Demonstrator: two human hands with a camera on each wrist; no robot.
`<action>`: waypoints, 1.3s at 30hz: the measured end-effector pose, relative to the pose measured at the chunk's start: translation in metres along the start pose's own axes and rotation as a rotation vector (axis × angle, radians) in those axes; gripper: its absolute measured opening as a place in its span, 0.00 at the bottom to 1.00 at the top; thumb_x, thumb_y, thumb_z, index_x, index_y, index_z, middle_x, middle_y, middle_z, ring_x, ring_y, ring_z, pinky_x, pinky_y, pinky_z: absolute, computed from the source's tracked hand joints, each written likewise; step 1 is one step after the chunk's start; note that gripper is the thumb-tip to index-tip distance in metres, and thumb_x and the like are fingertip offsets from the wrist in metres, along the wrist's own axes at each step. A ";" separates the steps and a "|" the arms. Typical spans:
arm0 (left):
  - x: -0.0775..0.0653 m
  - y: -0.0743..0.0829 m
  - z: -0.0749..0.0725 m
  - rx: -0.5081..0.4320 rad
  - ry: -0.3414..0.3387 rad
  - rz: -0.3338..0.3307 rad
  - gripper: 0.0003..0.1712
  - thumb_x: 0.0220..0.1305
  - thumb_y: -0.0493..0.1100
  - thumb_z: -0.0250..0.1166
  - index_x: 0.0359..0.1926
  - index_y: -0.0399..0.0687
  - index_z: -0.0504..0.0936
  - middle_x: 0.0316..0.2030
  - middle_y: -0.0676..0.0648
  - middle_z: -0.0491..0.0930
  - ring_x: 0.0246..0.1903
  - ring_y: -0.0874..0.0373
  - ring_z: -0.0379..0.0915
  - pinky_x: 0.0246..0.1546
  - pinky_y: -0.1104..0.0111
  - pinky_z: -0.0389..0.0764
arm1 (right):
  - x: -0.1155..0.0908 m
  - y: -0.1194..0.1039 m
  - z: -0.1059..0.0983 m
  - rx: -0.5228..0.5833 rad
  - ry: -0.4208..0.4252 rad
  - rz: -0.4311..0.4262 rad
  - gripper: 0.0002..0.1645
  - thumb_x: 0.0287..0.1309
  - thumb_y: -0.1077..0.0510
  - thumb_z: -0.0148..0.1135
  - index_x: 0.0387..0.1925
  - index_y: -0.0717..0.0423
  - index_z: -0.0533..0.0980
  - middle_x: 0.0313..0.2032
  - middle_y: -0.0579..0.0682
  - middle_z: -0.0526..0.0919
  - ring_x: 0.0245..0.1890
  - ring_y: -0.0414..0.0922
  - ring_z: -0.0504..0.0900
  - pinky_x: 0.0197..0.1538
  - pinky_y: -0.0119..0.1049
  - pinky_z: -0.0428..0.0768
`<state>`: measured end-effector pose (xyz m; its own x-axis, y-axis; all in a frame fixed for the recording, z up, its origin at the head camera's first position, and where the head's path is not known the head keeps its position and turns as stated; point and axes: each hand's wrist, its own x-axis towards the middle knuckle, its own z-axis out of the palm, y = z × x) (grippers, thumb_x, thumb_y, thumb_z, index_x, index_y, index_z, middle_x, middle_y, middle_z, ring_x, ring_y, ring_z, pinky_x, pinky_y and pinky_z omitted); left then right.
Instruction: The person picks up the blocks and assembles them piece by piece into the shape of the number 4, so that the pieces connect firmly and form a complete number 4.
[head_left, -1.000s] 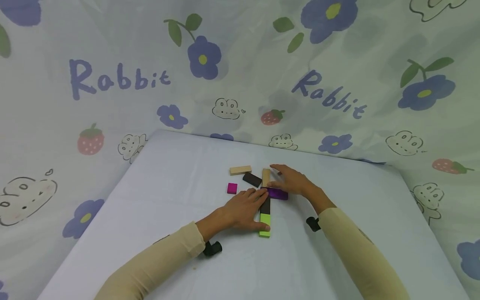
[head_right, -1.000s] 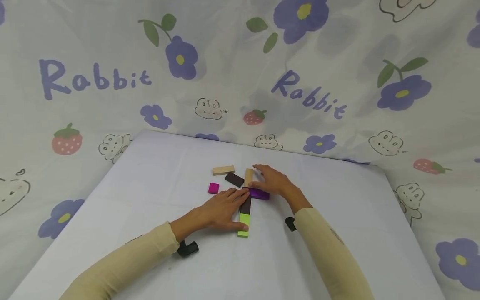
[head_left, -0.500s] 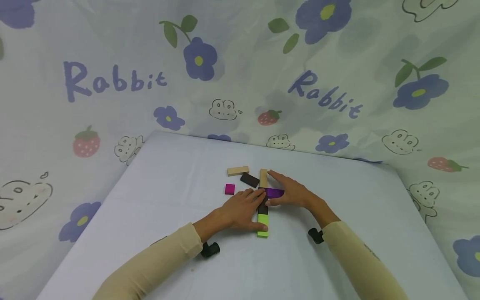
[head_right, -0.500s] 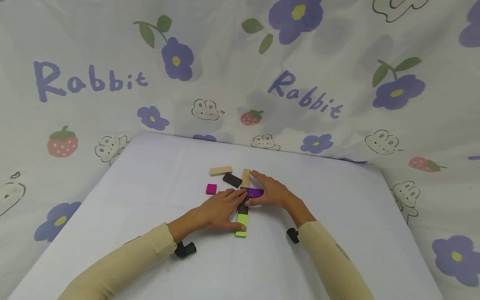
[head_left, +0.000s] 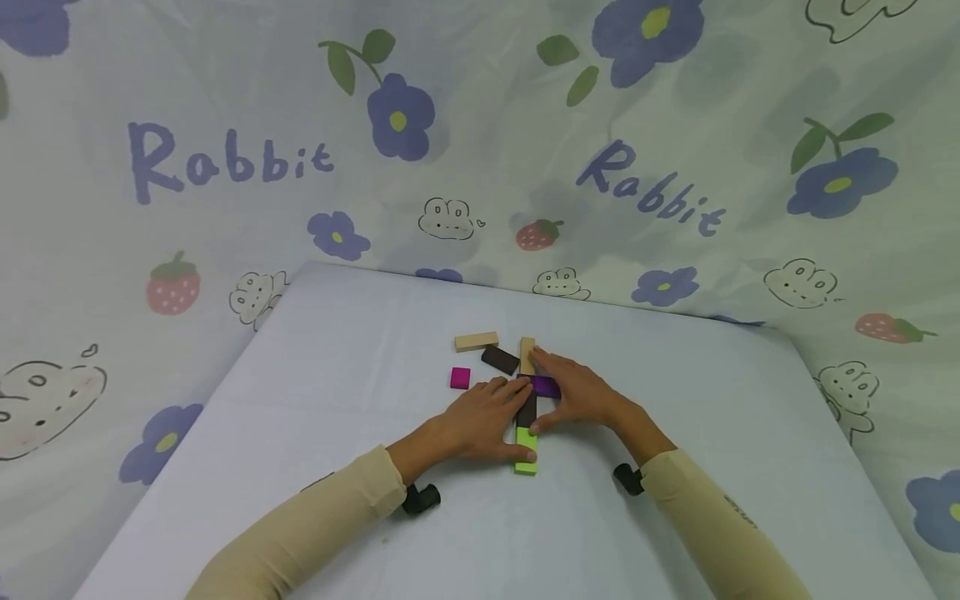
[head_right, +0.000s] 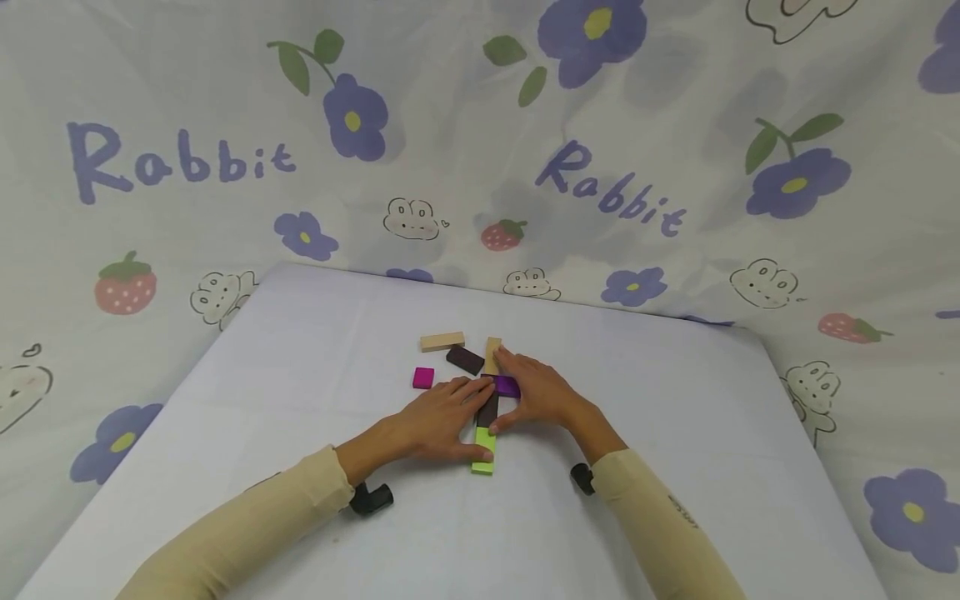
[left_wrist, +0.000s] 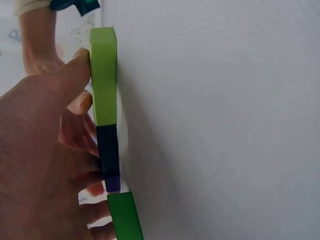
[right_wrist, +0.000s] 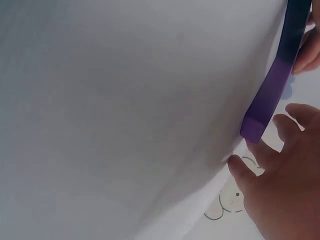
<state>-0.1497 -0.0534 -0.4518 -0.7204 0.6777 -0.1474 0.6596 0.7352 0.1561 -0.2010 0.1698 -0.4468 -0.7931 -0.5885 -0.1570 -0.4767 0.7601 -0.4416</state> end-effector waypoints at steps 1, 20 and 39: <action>0.000 0.000 0.000 0.001 0.001 0.000 0.61 0.60 0.82 0.51 0.80 0.46 0.51 0.79 0.48 0.48 0.75 0.47 0.50 0.72 0.52 0.58 | 0.000 0.000 0.001 -0.007 0.002 -0.006 0.80 0.36 0.26 0.79 0.80 0.56 0.48 0.79 0.55 0.51 0.76 0.58 0.55 0.73 0.60 0.56; -0.001 0.002 -0.004 -0.022 -0.004 0.002 0.61 0.61 0.81 0.52 0.80 0.45 0.51 0.79 0.47 0.49 0.75 0.46 0.50 0.73 0.51 0.56 | -0.001 -0.003 0.005 -0.045 -0.021 0.029 0.76 0.39 0.26 0.77 0.80 0.51 0.49 0.80 0.49 0.47 0.77 0.60 0.50 0.72 0.65 0.53; -0.001 0.002 -0.002 -0.011 -0.006 0.005 0.61 0.61 0.81 0.51 0.80 0.45 0.51 0.79 0.47 0.48 0.75 0.46 0.50 0.73 0.53 0.57 | -0.001 -0.003 0.008 -0.032 -0.013 0.025 0.76 0.37 0.26 0.78 0.80 0.51 0.51 0.79 0.51 0.48 0.77 0.62 0.50 0.71 0.66 0.54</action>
<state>-0.1484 -0.0529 -0.4498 -0.7161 0.6811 -0.1526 0.6604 0.7319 0.1677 -0.1959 0.1654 -0.4526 -0.7998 -0.5730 -0.1790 -0.4693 0.7827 -0.4088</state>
